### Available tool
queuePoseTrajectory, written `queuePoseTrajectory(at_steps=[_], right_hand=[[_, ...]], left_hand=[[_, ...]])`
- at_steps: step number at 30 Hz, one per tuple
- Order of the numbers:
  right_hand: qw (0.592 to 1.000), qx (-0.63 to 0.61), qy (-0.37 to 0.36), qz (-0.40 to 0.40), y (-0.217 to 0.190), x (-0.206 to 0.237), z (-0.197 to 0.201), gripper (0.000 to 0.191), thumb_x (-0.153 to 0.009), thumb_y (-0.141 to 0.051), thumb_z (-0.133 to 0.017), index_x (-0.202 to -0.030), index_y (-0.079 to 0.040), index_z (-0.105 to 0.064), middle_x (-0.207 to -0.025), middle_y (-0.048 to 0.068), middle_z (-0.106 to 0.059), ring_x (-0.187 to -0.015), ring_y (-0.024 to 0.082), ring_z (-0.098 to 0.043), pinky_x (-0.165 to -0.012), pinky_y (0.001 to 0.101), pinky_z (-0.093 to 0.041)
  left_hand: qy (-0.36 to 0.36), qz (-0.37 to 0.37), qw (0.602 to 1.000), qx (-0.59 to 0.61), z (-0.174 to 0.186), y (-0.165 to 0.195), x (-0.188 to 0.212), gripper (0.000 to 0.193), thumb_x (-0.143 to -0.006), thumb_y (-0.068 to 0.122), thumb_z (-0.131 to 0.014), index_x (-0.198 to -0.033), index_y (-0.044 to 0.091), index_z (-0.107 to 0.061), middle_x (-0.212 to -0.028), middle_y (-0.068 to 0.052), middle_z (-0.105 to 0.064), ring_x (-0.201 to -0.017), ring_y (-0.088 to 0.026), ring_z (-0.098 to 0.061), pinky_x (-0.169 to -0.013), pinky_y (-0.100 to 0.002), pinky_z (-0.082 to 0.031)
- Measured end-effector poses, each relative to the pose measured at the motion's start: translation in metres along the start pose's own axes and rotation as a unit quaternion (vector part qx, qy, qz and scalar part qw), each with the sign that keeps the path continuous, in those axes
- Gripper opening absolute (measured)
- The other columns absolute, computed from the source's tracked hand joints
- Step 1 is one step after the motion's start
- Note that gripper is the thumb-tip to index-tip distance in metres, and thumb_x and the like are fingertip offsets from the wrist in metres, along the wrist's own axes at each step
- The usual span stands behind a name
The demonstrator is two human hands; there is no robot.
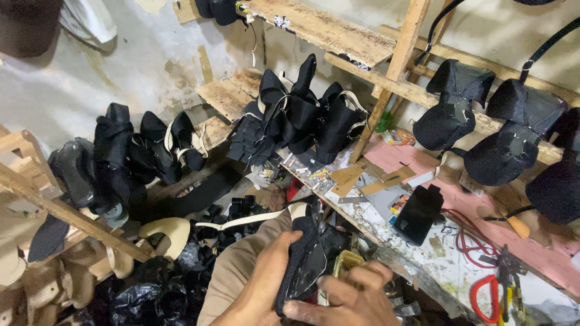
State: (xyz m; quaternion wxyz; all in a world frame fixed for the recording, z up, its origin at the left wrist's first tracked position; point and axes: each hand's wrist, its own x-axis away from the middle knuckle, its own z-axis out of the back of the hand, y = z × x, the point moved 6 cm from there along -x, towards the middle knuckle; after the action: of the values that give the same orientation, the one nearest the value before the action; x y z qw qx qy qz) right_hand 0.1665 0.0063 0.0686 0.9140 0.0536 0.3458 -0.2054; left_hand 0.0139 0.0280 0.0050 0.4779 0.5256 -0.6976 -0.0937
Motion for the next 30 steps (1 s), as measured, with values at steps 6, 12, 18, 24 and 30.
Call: queuePoseTrajectory(at_steps=[6,12,18,24,30], right_hand=[[0.998,0.059,-0.009,0.001,0.005,-0.012,-0.002,0.048,-0.088,-0.026,-0.067,-0.129,-0.051,-0.072,-0.117,-0.009,-0.056,-0.106,0.023,-0.041,-0.1,0.0456,-0.032],[0.996,-0.056,0.028,-0.069,0.01,-0.017,-0.01,0.065,-0.084,-0.031,-0.08,-0.136,-0.007,-0.05,-0.123,0.013,-0.062,-0.112,0.037,-0.056,-0.096,0.0519,-0.04],[0.976,-0.041,0.136,-0.162,0.006,-0.013,-0.003,0.087,-0.094,-0.008,-0.08,-0.16,-0.002,-0.023,-0.116,0.02,-0.069,-0.101,0.035,-0.068,-0.09,0.043,-0.053],[0.901,-0.181,0.139,-0.369,0.017,-0.017,0.017,0.096,-0.094,-0.009,-0.074,-0.165,-0.002,-0.01,-0.101,0.014,-0.073,-0.09,0.021,-0.073,-0.085,0.0328,-0.057],[0.844,-0.284,0.078,-0.448,0.014,-0.033,0.024,0.097,-0.091,-0.018,-0.069,-0.164,-0.008,-0.006,-0.095,0.013,-0.074,-0.085,0.019,-0.071,-0.08,0.0317,-0.057]], left_hand=[[-0.005,-0.003,0.998,0.059,0.002,0.007,-0.018,0.032,-0.1,0.031,-0.048,-0.102,0.006,-0.068,-0.082,-0.006,-0.069,-0.068,-0.019,-0.065,-0.059,-0.035,-0.053],[-0.032,-0.034,0.994,0.094,0.003,0.01,-0.036,0.03,-0.103,0.031,-0.045,-0.111,0.009,-0.064,-0.094,-0.006,-0.072,-0.079,-0.019,-0.069,-0.066,-0.036,-0.059],[-0.054,-0.23,0.961,-0.145,-0.002,0.014,-0.004,0.058,-0.105,0.042,-0.046,-0.153,0.014,-0.029,-0.147,-0.003,-0.045,-0.113,-0.021,-0.064,-0.076,-0.039,-0.06],[-0.02,-0.544,0.606,-0.581,-0.025,0.021,0.058,0.101,-0.089,0.032,-0.078,-0.161,0.002,-0.014,-0.155,-0.029,-0.037,-0.143,-0.043,-0.039,-0.119,-0.05,-0.03],[-0.172,-0.519,0.703,-0.455,-0.02,0.003,0.045,0.098,-0.093,0.025,-0.079,-0.161,-0.007,-0.016,-0.159,-0.029,-0.037,-0.153,-0.04,-0.034,-0.125,-0.046,-0.027]])
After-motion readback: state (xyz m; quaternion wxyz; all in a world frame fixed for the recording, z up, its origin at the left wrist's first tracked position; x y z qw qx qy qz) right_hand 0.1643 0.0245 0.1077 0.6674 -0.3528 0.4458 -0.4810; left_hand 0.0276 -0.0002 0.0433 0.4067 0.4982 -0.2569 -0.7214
